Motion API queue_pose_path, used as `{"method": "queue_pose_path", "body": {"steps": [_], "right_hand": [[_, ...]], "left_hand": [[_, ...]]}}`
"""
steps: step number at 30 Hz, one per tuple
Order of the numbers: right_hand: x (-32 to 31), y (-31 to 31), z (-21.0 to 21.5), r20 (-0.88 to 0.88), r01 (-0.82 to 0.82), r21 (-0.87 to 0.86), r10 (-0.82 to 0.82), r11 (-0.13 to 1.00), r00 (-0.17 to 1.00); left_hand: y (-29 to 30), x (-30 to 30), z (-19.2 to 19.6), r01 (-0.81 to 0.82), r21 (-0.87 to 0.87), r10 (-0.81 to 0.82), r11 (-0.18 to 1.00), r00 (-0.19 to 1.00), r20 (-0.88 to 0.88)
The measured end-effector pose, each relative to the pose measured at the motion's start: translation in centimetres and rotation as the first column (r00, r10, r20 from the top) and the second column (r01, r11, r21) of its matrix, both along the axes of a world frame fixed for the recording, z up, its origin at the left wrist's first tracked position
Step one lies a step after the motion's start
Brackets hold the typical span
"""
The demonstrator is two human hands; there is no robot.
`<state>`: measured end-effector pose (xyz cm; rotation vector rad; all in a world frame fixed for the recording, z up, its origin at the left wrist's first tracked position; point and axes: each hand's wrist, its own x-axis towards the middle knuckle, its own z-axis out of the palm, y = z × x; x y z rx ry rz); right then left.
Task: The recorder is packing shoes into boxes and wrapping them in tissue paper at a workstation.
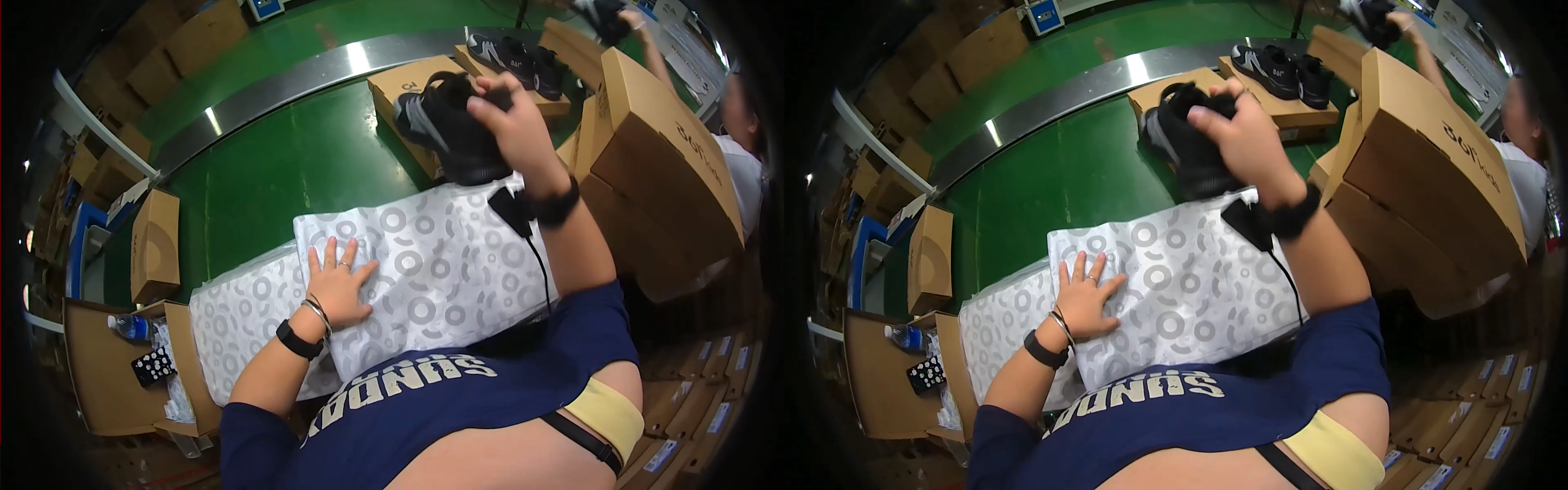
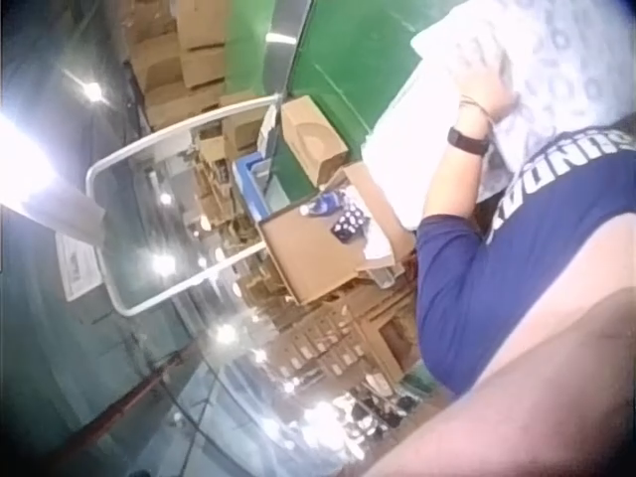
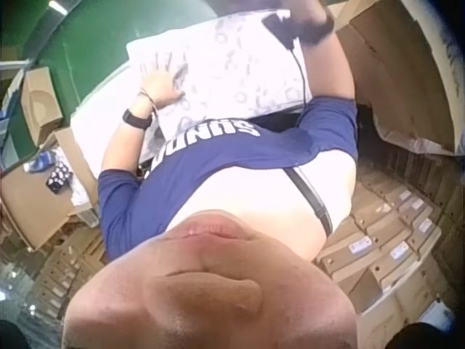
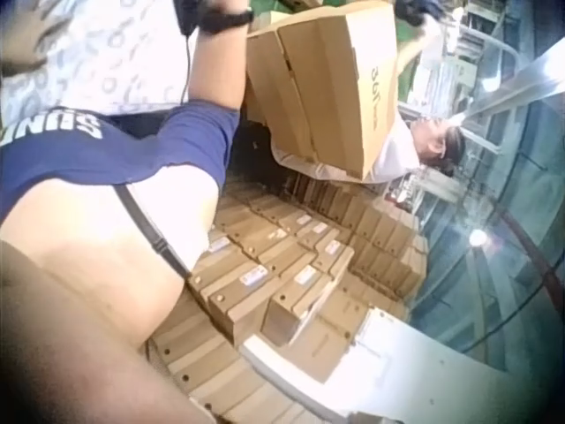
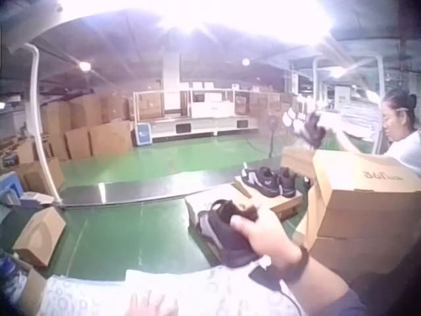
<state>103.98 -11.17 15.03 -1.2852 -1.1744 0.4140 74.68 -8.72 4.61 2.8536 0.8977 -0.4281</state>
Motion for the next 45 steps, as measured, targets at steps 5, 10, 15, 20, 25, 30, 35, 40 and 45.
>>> {"method": "queue_pose_path", "body": {"steps": [5, 10, 15, 20, 25, 30, 35, 40, 45], "right_hand": [[-9.6, -8.8, -6.1, 0.757, -0.117, 0.021, 0.061, 0.993, 0.650], [-14.4, -12.9, -11.0, 0.667, -0.411, -0.379, 0.553, 0.829, 0.499], [-4.4, -14.2, -13.6, 0.434, 0.546, -0.248, -0.413, 0.800, 0.801], [1.5, -18.7, -18.3, 0.731, 0.776, -0.448, -0.317, 0.444, 0.604], [2.8, -19.0, -19.6, 0.518, 0.714, -0.435, -0.496, 0.549, 0.697], [-4.0, -13.0, -10.2, 0.858, 0.567, 0.122, -0.374, 0.814, 0.353], [-18.5, -11.1, -4.3, 0.998, -0.194, 0.049, -0.040, 0.980, 0.046], [-14.1, -8.8, -2.1, 0.824, -0.409, 0.307, -0.026, 0.859, 0.566], [-0.3, 4.2, -6.7, 0.782, 0.266, -0.284, 0.062, 0.921, 0.620]], "left_hand": [[0.3, -0.1, -1.4, -0.045, 0.042, 0.039, 0.998, 0.990, 0.138], [0.7, -0.5, -2.2, -0.008, 0.055, -0.004, 0.998, 0.979, 0.205], [0.5, -0.9, -1.9, 0.000, 0.054, -0.012, 0.999, 0.974, 0.224], [0.4, -0.6, -2.3, 0.002, 0.075, -0.022, 0.997, 0.964, 0.265], [0.4, -0.7, -1.8, -0.015, 0.042, 0.003, 0.999, 0.959, 0.283], [0.1, -1.4, 1.2, 0.052, -0.483, 0.278, 0.874, 0.762, 0.585], [1.2, -0.7, 5.9, 0.399, -0.914, 0.923, -0.073, 0.374, 0.090], [4.3, -4.0, 3.0, 0.256, -0.934, 0.954, 0.251, 0.101, 0.284], [7.6, -6.4, -1.3, -0.487, -0.642, 0.803, 0.592, 0.285, 0.524]]}}
